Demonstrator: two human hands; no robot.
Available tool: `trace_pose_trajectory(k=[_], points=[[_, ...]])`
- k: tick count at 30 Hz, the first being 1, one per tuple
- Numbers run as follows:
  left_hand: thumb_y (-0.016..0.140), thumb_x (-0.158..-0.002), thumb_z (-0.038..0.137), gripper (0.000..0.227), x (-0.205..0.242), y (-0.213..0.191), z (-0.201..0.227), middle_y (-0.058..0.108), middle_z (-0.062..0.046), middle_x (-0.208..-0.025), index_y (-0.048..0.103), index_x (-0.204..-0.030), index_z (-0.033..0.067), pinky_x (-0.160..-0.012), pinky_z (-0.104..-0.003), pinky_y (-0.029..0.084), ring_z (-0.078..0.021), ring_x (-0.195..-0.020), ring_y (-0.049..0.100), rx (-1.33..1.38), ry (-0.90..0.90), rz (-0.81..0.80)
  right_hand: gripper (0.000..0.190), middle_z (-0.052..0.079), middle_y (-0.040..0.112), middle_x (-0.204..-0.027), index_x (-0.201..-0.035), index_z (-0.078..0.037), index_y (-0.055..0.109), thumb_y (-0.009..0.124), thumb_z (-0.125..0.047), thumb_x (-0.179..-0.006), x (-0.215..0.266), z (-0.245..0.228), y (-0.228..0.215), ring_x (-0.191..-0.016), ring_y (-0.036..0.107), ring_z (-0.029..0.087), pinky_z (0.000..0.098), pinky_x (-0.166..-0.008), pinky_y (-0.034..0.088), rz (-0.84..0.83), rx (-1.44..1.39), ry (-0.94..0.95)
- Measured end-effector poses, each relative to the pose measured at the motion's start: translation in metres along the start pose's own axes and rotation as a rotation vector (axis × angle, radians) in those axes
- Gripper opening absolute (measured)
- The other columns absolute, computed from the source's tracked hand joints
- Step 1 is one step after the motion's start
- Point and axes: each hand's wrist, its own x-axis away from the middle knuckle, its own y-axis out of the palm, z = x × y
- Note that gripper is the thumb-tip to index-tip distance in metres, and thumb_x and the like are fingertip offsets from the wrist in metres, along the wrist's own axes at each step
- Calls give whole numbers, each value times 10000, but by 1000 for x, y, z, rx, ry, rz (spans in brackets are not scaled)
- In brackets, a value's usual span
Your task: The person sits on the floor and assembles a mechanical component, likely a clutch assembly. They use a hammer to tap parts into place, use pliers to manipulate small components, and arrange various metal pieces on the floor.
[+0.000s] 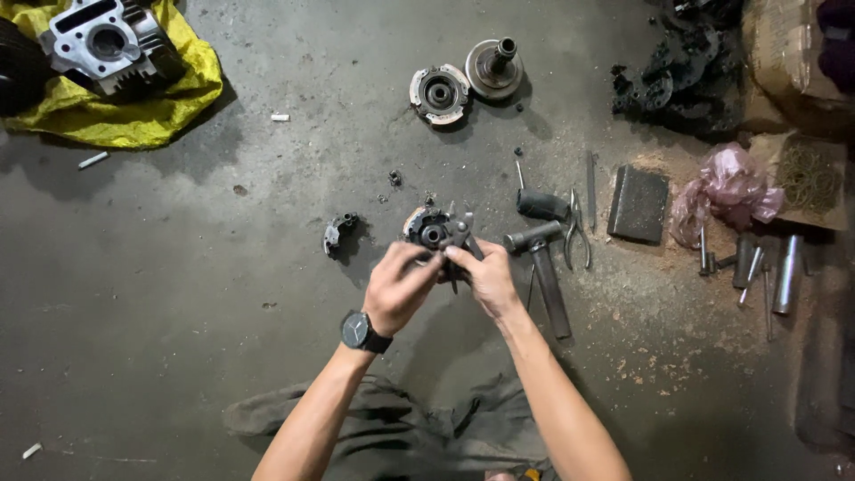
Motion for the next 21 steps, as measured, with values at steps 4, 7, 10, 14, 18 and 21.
trace_pose_trajectory(k=[4,7,10,14,18,21], points=[[738,-752,30,383,-8,-15,2,647,-155,-1076,737,-1133,-13,-827,-417,587,-328,-971,666,-187,571,-157,173,126,741,-896,-1024,75,710,640,-78,-983,6,-4,-15,-756,721,223,398,-707,627,-156,-257,51],[723,-727,32,410,-7,-17,1,636,-156,-1079,736,-1135,1,-831,-432,590,-329,-986,655,-237,652,-163,193,142,733,-897,-1038,79,701,624,-93,-1002,9,-9,-17,-758,720,242,406,-706,618,-244,-290,46],[722,-725,32,410,-6,-16,0,633,-148,-1083,741,-1133,10,-831,-431,589,-321,-981,655,-242,663,-160,185,138,732,-903,-1049,74,701,636,-92,-997,13,-19,-12,-760,712,236,393,-702,608,-279,-265,24],[725,-736,20,400,-6,-16,0,639,-140,-1094,746,-1136,19,-846,-432,595,-309,-983,654,-274,684,-133,166,125,737,-910,-1046,69,707,657,-73,-979,15,-28,-5,-765,709,212,373,-704,608,-274,-214,5],[728,-726,22,397,-4,-14,2,645,-142,-1091,746,-1123,19,-823,-421,587,-314,-985,654,-232,653,-146,143,111,735,-899,-1035,61,712,682,-59,-963,18,-30,-3,-742,700,191,360,-678,604,-246,-166,0],[738,-728,32,386,0,-6,6,655,-145,-1105,744,-1112,3,-815,-414,588,-322,-976,665,-211,610,-144,132,95,724,-873,-1025,53,714,694,-53,-950,19,-30,0,-727,683,169,346,-671,596,-235,-115,-3]])
